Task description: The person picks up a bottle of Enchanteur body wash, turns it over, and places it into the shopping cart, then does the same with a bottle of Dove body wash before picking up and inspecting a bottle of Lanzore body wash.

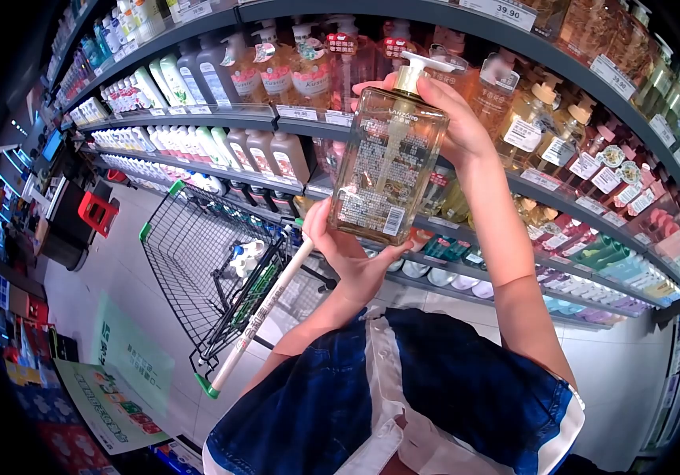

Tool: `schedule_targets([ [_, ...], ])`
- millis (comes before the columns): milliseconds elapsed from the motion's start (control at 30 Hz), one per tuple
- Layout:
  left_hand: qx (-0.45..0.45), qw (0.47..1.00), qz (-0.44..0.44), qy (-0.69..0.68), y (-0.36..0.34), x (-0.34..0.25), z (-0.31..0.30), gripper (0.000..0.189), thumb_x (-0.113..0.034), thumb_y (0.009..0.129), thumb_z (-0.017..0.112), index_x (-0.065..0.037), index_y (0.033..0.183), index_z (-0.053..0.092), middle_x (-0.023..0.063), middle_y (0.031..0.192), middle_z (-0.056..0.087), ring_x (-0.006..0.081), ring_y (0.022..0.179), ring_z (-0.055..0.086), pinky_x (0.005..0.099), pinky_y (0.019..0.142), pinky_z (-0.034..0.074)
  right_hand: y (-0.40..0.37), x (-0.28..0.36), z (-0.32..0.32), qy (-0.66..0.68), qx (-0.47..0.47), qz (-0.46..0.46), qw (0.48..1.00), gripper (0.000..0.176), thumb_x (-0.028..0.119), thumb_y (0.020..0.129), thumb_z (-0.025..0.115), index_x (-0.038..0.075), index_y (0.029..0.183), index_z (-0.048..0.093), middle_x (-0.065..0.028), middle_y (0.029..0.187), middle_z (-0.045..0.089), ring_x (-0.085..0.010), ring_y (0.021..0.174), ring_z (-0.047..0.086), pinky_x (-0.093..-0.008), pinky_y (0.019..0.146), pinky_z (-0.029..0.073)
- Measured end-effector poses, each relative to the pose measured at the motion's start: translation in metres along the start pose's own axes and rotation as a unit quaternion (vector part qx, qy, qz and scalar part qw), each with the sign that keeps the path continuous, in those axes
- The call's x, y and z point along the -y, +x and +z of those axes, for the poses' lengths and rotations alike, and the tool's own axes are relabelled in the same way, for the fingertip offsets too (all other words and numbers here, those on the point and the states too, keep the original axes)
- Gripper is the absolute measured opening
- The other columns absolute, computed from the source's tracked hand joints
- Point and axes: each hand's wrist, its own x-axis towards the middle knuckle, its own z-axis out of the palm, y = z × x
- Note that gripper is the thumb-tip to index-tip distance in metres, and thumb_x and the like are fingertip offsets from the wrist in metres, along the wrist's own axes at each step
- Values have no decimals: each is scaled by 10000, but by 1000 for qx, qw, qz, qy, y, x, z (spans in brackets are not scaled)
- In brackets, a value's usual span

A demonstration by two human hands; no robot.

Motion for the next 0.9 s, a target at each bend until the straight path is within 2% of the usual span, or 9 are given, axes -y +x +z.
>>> schedule_targets([
  [67,-9,1000,0,-4,0,1,2,1133,-173,558,916,-63,1401,166,83,1344,250,215,1245,332,362,1059,296,-1,2,2,0,-3,-2,1000,452,407,916,575,21,1152,594,-155,1187,611,-220,1059,617,-395,876,542],
  [167,-23,1000,-2,-12,-1,4,5,1131,-239,540,926,-55,1380,190,114,1298,246,225,1215,320,354,1039,297,-3,7,7,-16,14,-11,1000,422,357,965,484,-10,1153,575,-279,1294,498,-374,1167,544,-464,914,511],
  [267,-16,1000,8,3,-1,5,4,1134,-235,538,927,-59,1381,189,118,1300,250,230,1217,320,356,1039,300,-5,12,10,-38,13,-12,999,434,358,962,489,-12,1172,570,-277,1288,504,-375,1162,548,-471,918,510],
  [367,-9,1000,3,-5,-2,6,4,1130,-201,547,921,-65,1390,180,106,1325,260,226,1229,333,358,1045,303,-7,16,17,-40,-8,-8,999,440,416,906,582,31,1117,622,-148,1179,621,-230,1060,617,-428,881,546],
  [467,2,1000,-4,-21,-2,7,3,1130,-140,565,911,-69,1408,161,79,1365,280,210,1250,354,362,1058,307,-6,14,11,-83,30,-42,995,448,373,953,502,-8,1179,574,-269,1280,516,-335,1140,568,-454,908,521],
  [667,-3,999,-15,-37,-2,11,4,1138,-133,555,911,-63,1412,166,87,1365,292,212,1260,351,361,1062,302,-7,17,15,-81,15,-25,996,438,367,953,509,-9,1166,581,-260,1272,527,-320,1135,574,-429,912,523],
  [767,-3,1000,1,-30,-3,9,3,1142,-124,553,909,-59,1415,164,86,1373,280,212,1263,347,359,1065,298,-8,14,16,-49,-22,-4,999,462,413,910,578,7,1127,614,-142,1153,629,-225,1046,623,-406,876,548],
  [900,-7,1000,12,-11,0,1,4,1132,-111,560,905,-60,1417,168,83,1379,264,211,1260,348,356,1063,298,-1,0,1,7,-17,-3,1000,464,389,916,577,-18,1139,594,-160,1170,614,-229,1041,623,-406,877,545],
])
